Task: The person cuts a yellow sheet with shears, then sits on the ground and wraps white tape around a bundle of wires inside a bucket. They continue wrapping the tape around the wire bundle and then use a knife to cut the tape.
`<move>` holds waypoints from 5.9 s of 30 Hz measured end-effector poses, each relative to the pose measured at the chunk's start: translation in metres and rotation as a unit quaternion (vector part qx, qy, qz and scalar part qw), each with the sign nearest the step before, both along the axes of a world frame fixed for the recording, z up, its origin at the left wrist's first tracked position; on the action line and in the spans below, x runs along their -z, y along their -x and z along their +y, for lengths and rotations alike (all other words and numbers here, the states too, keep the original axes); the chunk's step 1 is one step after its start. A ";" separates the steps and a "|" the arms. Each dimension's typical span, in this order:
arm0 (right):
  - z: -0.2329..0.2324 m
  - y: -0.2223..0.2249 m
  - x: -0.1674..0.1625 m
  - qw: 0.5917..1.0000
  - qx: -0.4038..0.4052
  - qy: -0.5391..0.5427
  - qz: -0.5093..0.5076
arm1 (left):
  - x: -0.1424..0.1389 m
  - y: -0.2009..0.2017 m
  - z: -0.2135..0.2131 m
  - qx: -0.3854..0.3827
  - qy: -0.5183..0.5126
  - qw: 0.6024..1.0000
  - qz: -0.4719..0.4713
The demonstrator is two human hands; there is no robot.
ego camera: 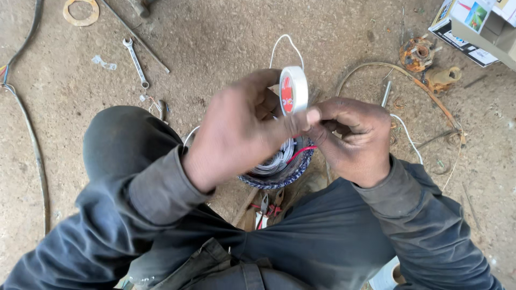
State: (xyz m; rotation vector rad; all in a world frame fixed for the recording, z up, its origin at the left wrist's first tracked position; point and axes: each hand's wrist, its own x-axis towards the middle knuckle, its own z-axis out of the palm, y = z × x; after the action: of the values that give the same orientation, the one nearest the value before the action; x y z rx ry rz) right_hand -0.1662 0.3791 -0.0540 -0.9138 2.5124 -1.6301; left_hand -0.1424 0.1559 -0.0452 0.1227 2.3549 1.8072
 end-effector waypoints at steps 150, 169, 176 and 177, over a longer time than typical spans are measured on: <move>-0.014 0.004 -0.015 0.997 -0.011 -0.036 0.075 | 0.009 -0.010 -0.007 0.009 -0.199 0.974 0.110; -0.011 -0.002 -0.017 0.995 -0.017 -0.045 0.084 | 0.013 -0.015 0.003 -0.113 0.172 0.922 0.328; -0.007 -0.001 -0.014 0.994 -0.010 -0.047 0.097 | 0.001 -0.005 -0.003 0.024 -0.003 0.986 0.165; -0.006 0.000 -0.014 0.994 -0.020 -0.046 0.098 | 0.000 -0.003 -0.003 0.029 -0.020 0.991 0.126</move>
State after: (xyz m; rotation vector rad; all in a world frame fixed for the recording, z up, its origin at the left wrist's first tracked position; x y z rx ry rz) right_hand -0.1658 0.3730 -0.0401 -1.1570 2.6480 -1.4661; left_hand -0.1395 0.1530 -0.0456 0.4467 2.4489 1.9112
